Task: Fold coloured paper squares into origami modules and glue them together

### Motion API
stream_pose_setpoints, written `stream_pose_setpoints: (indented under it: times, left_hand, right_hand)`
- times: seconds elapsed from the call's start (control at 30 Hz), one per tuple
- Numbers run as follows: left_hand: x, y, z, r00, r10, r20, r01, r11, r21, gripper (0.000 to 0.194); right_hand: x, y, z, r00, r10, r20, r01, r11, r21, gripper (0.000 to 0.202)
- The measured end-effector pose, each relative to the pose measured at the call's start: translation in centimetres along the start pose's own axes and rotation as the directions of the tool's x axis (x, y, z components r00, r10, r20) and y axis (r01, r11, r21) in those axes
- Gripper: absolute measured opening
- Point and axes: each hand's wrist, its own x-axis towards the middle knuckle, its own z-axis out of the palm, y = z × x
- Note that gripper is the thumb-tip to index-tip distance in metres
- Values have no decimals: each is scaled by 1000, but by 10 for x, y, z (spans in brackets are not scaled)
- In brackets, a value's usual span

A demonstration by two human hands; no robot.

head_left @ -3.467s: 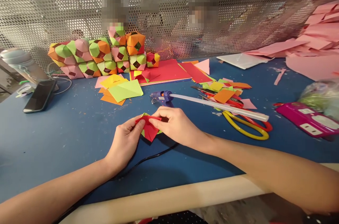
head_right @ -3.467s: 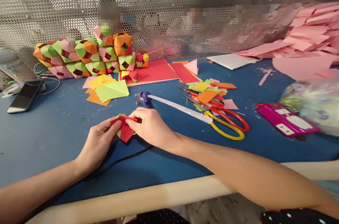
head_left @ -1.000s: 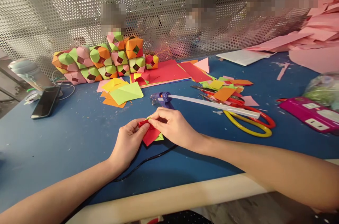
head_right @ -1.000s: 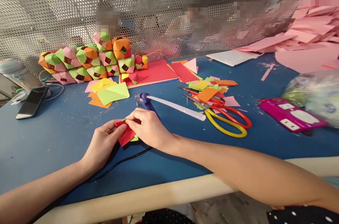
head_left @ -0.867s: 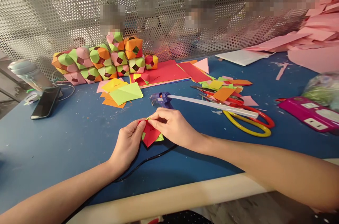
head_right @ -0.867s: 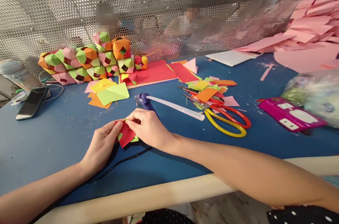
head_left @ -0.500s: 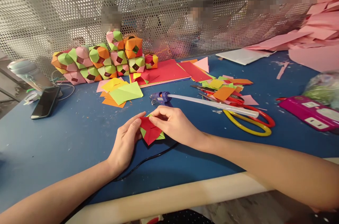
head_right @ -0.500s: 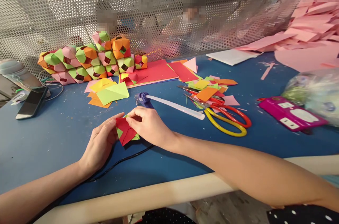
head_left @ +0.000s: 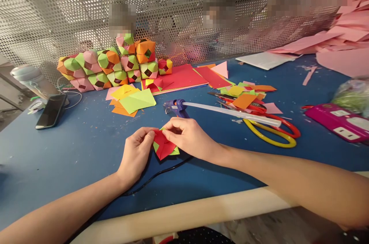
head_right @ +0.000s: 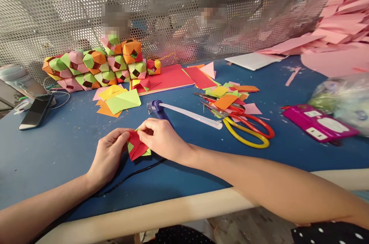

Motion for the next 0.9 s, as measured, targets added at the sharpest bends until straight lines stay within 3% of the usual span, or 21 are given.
stream_pose_setpoints:
  times: [0.07, 0.17, 0.4, 0.67, 0.9]
  left_hand:
    - [0, 1, 0, 1000, -7, 20, 8, 999, -47, 32]
    - [0, 2, 1, 999, 12, 30, -12, 1000, 10, 31]
    - [-1, 1, 2, 1000, 18, -13, -17, 1000, 11, 28]
    - [0, 0, 2, 1000, -15, 15, 16, 998, -69, 30]
    - [0, -2, 2, 1000, 12, -23, -14, 997, -82, 25]
  right_hand:
    - [0, 0, 0, 1000, 3, 0, -3, 1000, 0, 13]
    - [0, -1, 0, 1000, 3, 0, -3, 1000, 2, 13]
    - [0, -5, 1, 1000, 9, -11, -9, 1000, 14, 16]
    - [1, 3, 3, 992, -119, -45, 116, 991, -68, 15]
    - [1, 5, 1, 999, 32, 10, -31, 997, -64, 6]
